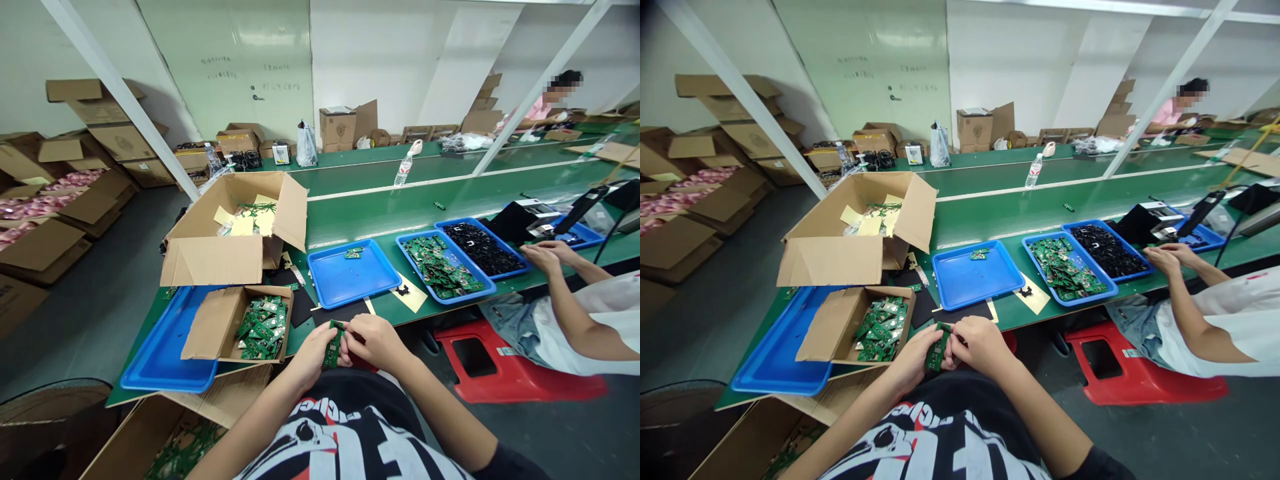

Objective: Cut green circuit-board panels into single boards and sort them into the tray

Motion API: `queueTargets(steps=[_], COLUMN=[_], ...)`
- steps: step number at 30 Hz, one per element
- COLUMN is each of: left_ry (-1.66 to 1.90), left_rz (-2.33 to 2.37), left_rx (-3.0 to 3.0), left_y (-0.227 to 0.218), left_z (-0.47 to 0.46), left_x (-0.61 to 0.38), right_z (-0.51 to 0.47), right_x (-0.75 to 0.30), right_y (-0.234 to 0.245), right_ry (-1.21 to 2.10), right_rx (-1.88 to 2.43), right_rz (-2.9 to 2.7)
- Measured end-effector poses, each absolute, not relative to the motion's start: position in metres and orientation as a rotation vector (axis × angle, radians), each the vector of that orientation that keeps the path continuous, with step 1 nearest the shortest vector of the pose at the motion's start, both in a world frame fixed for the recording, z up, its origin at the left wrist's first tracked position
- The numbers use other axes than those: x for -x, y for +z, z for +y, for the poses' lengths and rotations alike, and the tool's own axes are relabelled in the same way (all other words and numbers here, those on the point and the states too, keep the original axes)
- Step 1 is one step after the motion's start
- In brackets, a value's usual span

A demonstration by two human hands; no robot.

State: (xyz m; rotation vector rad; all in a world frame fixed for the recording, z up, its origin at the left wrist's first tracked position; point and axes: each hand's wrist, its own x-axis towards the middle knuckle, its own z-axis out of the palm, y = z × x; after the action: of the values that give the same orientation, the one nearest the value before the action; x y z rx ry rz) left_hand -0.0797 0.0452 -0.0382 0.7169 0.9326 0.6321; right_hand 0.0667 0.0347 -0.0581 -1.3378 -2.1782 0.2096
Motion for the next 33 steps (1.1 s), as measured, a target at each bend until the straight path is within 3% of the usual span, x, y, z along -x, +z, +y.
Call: queueTargets(steps=[33], left_ry=[0.606], left_rz=[0.911], left_rx=[-0.799], left_y=[-0.045], left_z=[0.051], left_x=[0.084], right_z=[0.044], right_x=[-0.074], right_y=[-0.059], right_ry=[0.241], right_rx=[1.395], right_rz=[-2.177])
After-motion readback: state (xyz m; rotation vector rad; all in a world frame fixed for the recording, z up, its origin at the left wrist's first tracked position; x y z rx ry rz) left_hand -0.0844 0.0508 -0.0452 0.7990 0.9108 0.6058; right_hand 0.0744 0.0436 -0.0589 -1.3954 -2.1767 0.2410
